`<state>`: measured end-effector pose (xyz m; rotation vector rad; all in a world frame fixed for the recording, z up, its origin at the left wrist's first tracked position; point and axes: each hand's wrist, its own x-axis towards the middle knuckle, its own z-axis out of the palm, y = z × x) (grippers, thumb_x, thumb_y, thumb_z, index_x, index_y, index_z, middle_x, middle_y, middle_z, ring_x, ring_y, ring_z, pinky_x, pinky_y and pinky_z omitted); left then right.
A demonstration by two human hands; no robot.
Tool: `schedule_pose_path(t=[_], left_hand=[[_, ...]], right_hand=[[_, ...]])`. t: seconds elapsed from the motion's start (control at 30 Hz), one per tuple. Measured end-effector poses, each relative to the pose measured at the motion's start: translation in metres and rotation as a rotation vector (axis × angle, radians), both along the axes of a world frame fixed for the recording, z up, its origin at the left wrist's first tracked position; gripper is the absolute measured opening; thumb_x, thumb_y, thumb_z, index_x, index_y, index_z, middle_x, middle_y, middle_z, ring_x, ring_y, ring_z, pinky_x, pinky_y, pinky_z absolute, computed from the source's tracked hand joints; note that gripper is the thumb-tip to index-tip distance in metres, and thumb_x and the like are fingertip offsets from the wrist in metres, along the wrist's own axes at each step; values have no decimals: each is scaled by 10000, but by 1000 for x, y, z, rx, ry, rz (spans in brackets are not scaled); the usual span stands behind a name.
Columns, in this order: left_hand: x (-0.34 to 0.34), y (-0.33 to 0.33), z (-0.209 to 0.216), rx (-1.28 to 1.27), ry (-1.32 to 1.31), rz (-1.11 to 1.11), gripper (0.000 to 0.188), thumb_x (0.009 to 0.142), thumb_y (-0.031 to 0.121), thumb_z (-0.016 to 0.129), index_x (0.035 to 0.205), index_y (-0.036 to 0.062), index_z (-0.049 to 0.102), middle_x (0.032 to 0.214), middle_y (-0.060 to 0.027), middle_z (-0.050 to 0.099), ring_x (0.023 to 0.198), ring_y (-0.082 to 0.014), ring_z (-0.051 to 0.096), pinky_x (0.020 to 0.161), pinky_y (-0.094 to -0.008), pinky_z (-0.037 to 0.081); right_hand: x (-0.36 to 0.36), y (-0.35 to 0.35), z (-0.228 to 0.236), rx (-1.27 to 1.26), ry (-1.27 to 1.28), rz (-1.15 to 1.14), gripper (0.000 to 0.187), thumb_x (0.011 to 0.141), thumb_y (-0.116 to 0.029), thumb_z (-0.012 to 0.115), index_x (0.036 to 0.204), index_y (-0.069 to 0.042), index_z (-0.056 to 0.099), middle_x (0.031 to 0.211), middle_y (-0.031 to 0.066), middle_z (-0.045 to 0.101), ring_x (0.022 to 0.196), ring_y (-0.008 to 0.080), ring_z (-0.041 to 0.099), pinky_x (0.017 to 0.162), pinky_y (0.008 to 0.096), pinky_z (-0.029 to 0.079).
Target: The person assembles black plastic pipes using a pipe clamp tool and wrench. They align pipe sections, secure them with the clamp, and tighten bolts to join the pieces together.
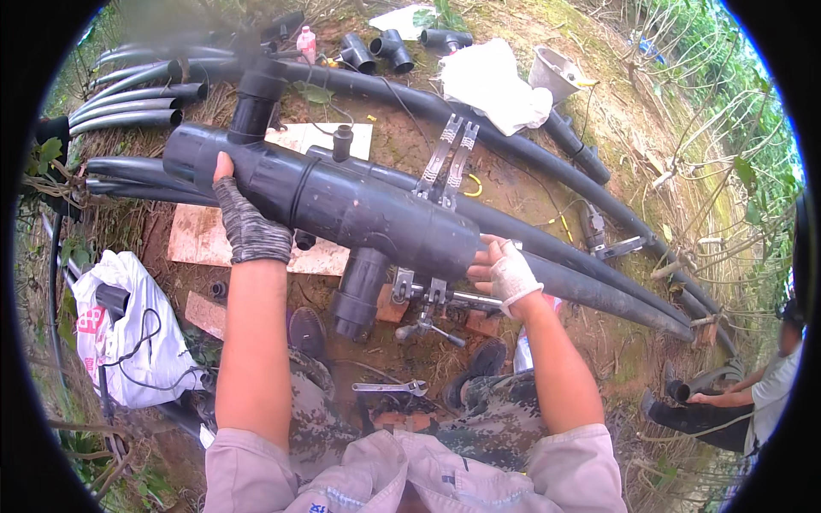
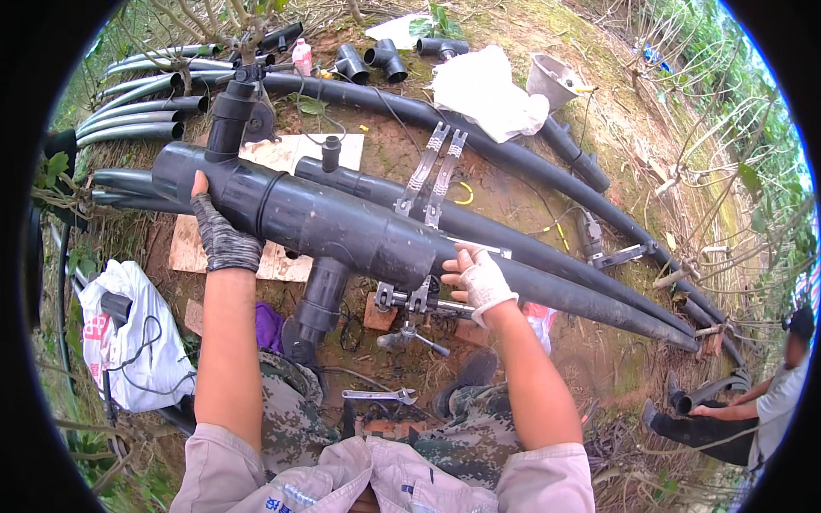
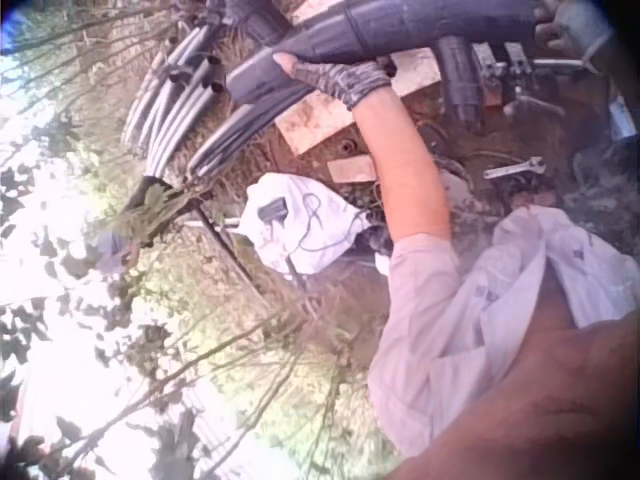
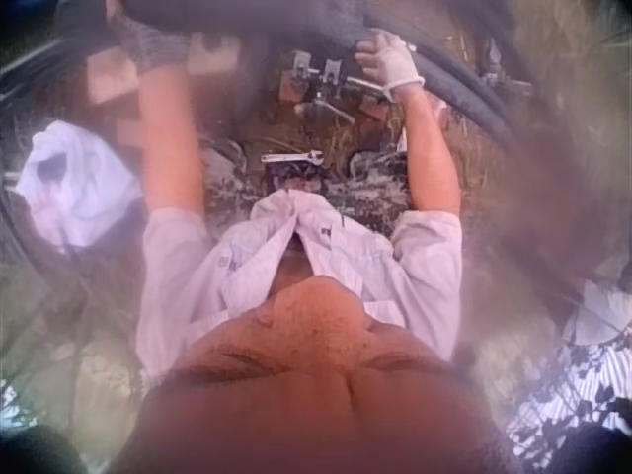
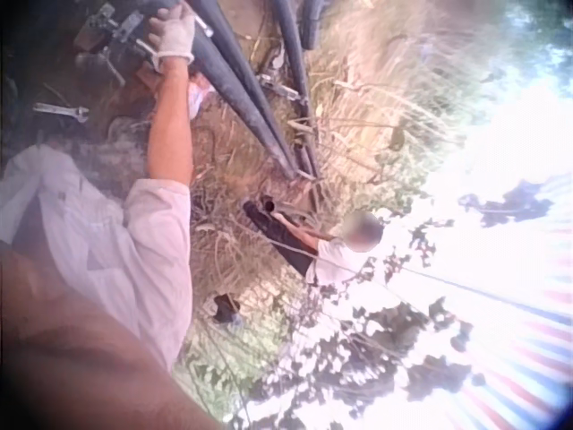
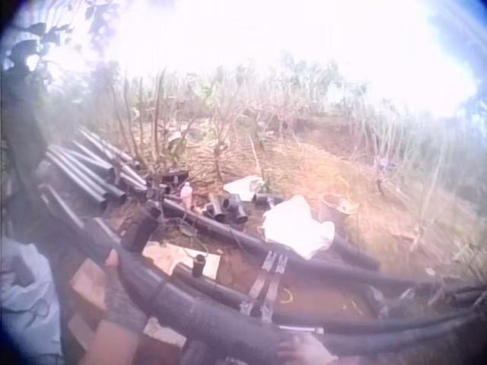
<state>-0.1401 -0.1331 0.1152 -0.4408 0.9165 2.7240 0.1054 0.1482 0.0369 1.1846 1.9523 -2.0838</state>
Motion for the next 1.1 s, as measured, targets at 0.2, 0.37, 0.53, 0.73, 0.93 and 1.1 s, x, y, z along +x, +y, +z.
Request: schedule_pose_path(t=[0.2, 0.37, 0.53, 0.73, 0.93, 1.1], left_hand=[[-11, 34, -6, 64, -67, -1, 768, 794, 638, 748, 1336, 119, 583, 1343, -98, 609, 1206, -316, 585, 1059, -542, 477], [7, 44, -14, 83, 93, -245, 737, 897, 605, 654, 1396, 77, 535, 1362, -145, 602, 1240, -340, 592, 1106, -539, 462], [49, 78, -2, -25, 132, -116, 773, 880, 585, 693, 1421, 62, 516, 1392, -142, 572, 1263, -336, 563, 1121, -516, 435], [66, 82, 18, -8, 34, -123, 794, 867, 629, 648, 1404, 53, 542, 1387, -166, 582, 1240, -366, 561, 1097, -503, 448], [51, 48, 30, -44, 42, 14, 785, 887, 646, 600, 1413, 65, 540, 1428, -164, 561, 1277, -367, 545, 1119, -508, 431], [19, 15, 25, -111, 44, 123, 772, 763, 606, 776, 1316, 96, 605, 1270, -136, 649, 1111, -336, 617, 1035, -498, 489]], right_hand=[[-9, -41, 5, -390, 623, 4, 1102, 855, -602, 741, 1623, -334, -2, 1605, 138, 280, 1260, 337, 583, 967, 558, 470], [-19, -57, 4, -267, 613, -231, 898, 1007, -419, 642, 1643, -262, 29, 1192, 91, 607, 831, 175, 694, 691, 354, 574], [-6, -69, 34, -151, 694, -129, 896, 1030, -362, 597, 1646, -206, -34, 879, 89, 662, 736, 143, 674, 636, 316, 558], [25, -11, 4, 52, 707, 178, 631, 1060, -427, 506, 1525, -13, 403, 942, 109, 694, 718, 156, 684, 681, 302, 546], [95, 169, -65, 216, 240, -929, 492, 1009, -423, 573, 1384, -114, 503, 1027, 108, 695, 828, 203, 650, 691, 382, 533], [114, 117, -79, 821, -401, -120, 636, 891, -390, 725, 1385, -30, 547, 1326, 256, 604, 1231, 391, 592, 1057, 431, 470]])
